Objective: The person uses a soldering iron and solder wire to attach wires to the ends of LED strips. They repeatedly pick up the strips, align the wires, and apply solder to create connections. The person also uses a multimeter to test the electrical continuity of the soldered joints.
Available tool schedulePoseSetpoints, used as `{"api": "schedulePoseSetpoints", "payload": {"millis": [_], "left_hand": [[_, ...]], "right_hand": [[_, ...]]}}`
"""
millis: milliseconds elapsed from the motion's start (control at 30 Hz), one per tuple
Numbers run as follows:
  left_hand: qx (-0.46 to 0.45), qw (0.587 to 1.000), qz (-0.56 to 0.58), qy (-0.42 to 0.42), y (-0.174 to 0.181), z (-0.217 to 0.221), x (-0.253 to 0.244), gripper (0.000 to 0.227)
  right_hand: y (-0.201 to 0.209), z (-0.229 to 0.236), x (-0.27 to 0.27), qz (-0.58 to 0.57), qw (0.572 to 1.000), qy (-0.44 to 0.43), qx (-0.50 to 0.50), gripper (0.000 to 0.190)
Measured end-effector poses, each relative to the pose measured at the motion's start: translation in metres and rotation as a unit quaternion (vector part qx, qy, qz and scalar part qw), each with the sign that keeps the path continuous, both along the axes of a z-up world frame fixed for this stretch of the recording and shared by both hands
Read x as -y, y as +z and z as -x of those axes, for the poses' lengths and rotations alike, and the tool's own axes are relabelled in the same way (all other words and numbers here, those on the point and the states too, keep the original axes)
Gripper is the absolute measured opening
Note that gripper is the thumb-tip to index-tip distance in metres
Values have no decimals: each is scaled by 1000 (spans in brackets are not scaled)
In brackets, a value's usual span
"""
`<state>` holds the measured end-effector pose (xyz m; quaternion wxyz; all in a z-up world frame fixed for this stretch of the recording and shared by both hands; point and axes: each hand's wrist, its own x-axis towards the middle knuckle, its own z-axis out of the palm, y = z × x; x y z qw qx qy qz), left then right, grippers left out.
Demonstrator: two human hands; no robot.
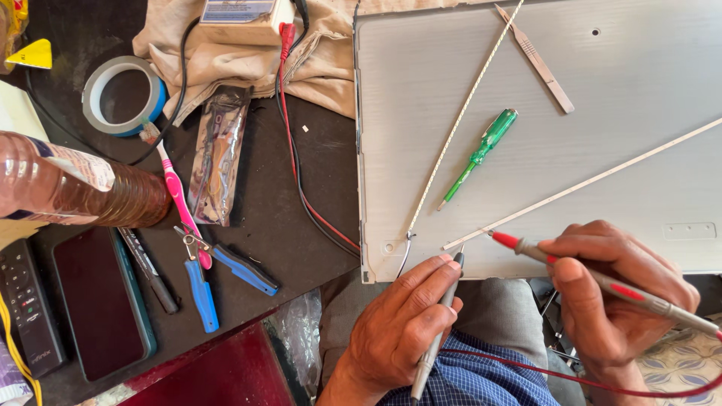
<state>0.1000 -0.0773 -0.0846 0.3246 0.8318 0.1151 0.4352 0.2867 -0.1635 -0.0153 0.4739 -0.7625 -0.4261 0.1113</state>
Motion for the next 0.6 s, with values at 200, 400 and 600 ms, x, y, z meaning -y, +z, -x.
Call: {"api": "schedulePoseSetpoints", "payload": {"millis": [200, 400, 600], "left_hand": [[11, 1000, 0, 5, -3, 0, -2, 33], [8, 1000, 9, 4, -2, -1, -2, 34], [0, 1000, 14, 5, -3, 0, 0, 33]], "right_hand": [[-7, -2, -4, -12, 1000, 10, 18, 8], [-10, -3, -6, -1, 1000, 4, 3, 7], [-13, -3, -7, 3, 1000, 3, 10, 8]]}}
